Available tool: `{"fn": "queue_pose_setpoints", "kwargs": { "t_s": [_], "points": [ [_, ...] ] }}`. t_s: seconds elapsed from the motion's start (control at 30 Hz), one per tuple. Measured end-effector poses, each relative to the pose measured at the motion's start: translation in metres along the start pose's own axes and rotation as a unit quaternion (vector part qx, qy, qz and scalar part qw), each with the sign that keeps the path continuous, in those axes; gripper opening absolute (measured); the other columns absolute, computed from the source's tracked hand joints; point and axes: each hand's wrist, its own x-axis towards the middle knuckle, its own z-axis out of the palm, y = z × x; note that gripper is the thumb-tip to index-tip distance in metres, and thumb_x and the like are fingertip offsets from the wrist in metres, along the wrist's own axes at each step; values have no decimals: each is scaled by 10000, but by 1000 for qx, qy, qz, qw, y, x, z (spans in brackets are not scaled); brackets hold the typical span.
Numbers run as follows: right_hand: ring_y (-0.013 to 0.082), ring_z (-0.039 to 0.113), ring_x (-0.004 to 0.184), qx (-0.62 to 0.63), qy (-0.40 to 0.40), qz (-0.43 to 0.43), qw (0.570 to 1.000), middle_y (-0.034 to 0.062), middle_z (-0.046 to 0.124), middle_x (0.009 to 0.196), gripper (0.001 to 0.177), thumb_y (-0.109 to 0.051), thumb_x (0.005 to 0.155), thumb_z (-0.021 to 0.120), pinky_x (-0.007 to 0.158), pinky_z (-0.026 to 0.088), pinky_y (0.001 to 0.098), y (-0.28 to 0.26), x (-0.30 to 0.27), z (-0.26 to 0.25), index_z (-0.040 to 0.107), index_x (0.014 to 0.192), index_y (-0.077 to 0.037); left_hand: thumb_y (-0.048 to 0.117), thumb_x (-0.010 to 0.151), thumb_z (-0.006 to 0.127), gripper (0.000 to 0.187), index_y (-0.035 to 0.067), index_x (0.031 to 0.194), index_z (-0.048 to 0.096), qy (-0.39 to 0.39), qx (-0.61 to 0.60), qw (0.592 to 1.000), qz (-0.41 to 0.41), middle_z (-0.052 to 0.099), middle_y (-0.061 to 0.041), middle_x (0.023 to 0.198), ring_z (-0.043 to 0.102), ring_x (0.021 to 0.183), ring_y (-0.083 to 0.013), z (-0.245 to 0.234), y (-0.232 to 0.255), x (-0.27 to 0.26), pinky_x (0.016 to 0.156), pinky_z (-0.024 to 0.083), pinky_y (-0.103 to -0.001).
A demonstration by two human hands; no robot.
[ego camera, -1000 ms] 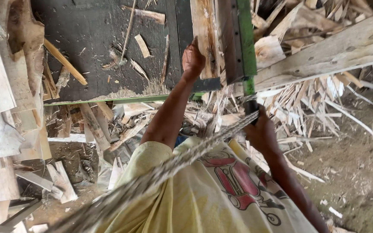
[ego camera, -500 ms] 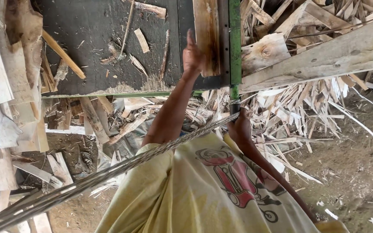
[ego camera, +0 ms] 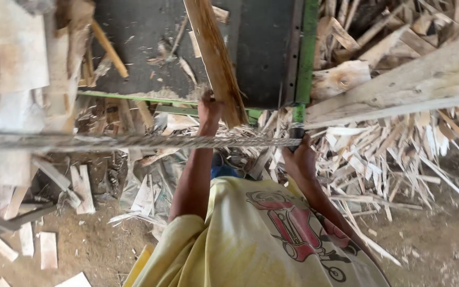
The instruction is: Trimming thin wood boards or veneers using a manual lever-operated guillotine machine.
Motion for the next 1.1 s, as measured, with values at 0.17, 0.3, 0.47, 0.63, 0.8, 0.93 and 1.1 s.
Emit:
{"fn": "queue_pose_setpoints", "kwargs": {
  "t_s": [0.17, 0.3, 0.47, 0.63, 0.8, 0.93, 1.1],
  "points": [
    [309, 722, 845, 63, 34, -127, 989, 170, 750, 1037, 545, -240, 840, 774, 733, 566, 470, 2, 2, -12, 618, 1280, 40, 226, 1066, 546, 256, -26, 1112, 548, -76, -201, 977, 4, 564, -161, 954, 581, 854, -256, -3, -139, -10, 708, 502, -351],
    [359, 704, 773, -38, 50, -117, 991, 253, 716, 1009, 630, -231, 860, 771, 676, 569, 476, -10, 0, -25, 515, 1326, 106, 70, 834, 707, 497, 71, 1323, 615, -63, -123, 988, -74, 750, -167, 1186, 742, 984, -252, -86, 24, -119, 852, 625, -362],
    [267, 635, 625, 2, 46, 14, 999, 224, 685, 907, 504, -163, 885, 765, 499, 518, 387, -53, -25, -45, 549, 1257, 101, -4, 921, 631, 387, -3, 1308, 631, 31, -221, 975, -20, 719, -235, 1220, 704, 1064, -299, -134, -25, -61, 910, 619, -397],
    [231, 612, 649, 50, 58, -41, 996, 152, 665, 917, 440, -124, 875, 810, 514, 479, 384, -53, -30, -46, 620, 1228, 57, 667, 980, 486, 852, 17, 1497, 297, 126, -343, 923, 119, 432, -285, 1336, 501, 1165, -432, -322, 158, 61, 952, 467, -620],
    [231, 615, 645, 129, 69, 16, 989, 99, 653, 901, 445, -98, 861, 788, 505, 481, 398, -51, -17, -36, 606, 1264, -43, 688, 852, 689, 1060, 250, 1650, 146, 16, -362, 919, 154, 306, -143, 1631, 474, 1399, -381, -231, 187, 23, 1098, 394, -636],
    [150, 612, 732, 268, 23, -102, 958, 64, 666, 957, 437, -73, 891, 789, 575, 482, 311, -10, -11, -35, 622, 1291, -16, 253, 1060, 718, 372, 13, 1301, 566, -233, -288, 923, 104, 691, -243, 1198, 632, 1046, -336, -42, 80, -76, 869, 563, -430],
    [141, 608, 759, 360, 23, -97, 927, 44, 685, 995, 373, -132, 989, 698, 637, 515, 273, -6, -32, -39, 609, 1341, -45, 221, 988, 725, 432, 13, 1355, 631, -262, -41, 909, 321, 710, -184, 1254, 700, 1106, -294, -20, 181, -220, 922, 598, -419]
  ]
}}
